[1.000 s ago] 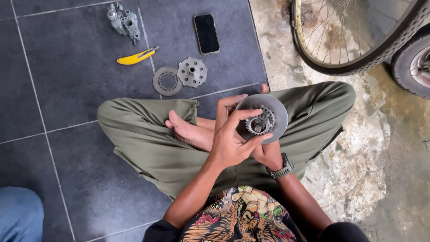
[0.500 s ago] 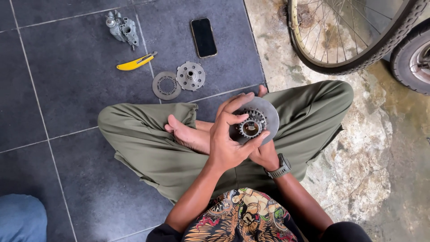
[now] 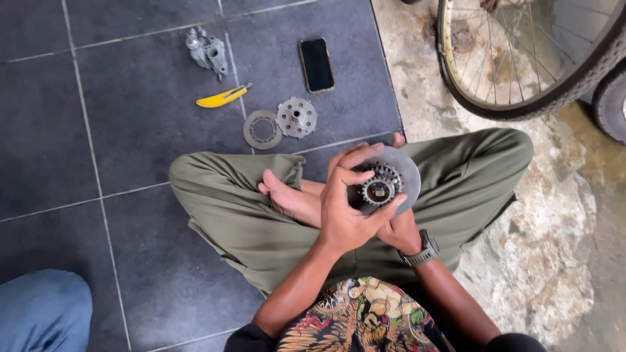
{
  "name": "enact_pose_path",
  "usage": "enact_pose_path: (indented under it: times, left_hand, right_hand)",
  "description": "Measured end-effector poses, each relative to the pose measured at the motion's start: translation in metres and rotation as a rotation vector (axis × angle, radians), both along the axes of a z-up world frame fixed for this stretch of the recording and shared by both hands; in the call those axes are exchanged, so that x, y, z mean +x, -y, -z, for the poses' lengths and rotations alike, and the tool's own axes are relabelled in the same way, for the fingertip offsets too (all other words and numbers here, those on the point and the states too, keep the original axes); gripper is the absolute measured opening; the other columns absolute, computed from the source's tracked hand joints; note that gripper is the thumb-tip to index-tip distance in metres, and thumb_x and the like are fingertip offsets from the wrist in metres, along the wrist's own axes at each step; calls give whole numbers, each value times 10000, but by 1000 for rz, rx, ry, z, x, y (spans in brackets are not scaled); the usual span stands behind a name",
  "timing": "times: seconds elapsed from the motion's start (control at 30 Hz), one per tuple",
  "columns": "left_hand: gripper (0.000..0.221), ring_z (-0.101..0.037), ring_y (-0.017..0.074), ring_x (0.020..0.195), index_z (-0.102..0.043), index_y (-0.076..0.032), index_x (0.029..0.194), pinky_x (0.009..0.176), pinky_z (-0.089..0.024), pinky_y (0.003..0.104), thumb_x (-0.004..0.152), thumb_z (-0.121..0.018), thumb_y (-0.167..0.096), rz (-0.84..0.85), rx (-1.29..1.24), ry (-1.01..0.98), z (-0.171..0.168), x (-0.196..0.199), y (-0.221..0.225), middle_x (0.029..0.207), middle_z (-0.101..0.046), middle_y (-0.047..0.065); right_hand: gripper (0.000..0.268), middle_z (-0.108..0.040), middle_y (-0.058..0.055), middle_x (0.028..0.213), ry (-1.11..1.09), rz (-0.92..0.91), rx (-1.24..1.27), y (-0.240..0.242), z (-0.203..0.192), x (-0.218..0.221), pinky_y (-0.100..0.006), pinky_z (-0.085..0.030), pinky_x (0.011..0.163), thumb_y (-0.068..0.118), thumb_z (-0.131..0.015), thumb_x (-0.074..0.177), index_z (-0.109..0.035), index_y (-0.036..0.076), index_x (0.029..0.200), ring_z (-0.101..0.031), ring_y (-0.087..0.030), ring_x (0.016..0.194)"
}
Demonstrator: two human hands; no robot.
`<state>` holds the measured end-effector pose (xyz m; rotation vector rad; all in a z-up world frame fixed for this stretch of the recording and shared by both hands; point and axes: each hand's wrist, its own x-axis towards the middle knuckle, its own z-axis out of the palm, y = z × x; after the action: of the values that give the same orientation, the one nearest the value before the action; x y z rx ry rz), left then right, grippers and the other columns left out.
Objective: Brushing and cleaning the inner surfaces of a motorcycle clutch hub using a small hand brush.
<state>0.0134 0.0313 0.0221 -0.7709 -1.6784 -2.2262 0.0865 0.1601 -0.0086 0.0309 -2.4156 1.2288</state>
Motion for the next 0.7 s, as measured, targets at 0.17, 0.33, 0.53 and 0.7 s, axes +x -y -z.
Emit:
enact_pose_path:
  times: [0.17,0.33,0.53,0.7]
  left_hand:
    - [448,-568,338,1308,-527,-84,1034,1133,-457,462,801,-893,-192,-32,24,20,-4,6,3,1363,-657,114]
    - [456,-555,321,1316,-515,-84,1039,1142,-448,442,804,-889,-196,-58,51,-2,-7,3,8,1357,-656,118]
    - [461,-561,312,1327,-506,-87,1042,1121,-472,415,802,-885,-189,-63,-16,-7,-13,2,12,1358,-654,109]
    - [455,-527,283,1333,-488,-106,1057,1116,-459,431,837,-872,-209,-73,39,27,-14,2,16,1389,-628,100]
  right_hand:
    - [479,-576,-144,1432,-38,-50,4,14,-14,-15,-528,-219,1286,90,-484,968,-477,-21,1433,-540,-308,1346]
    - [485,-571,-145,1443,-73,-75,24,19,-24,-23,-537,-207,1303,94,-482,970,-471,-19,1441,-537,-313,1361]
    - [492,-565,-146,1457,-73,-104,37,22,-27,-23,-547,-192,1324,98,-480,974,-464,-17,1452,-532,-319,1379]
    - [528,-555,-164,1459,-46,-107,16,31,-28,-20,-504,-228,1306,81,-487,959,-415,-28,1471,-541,-313,1367]
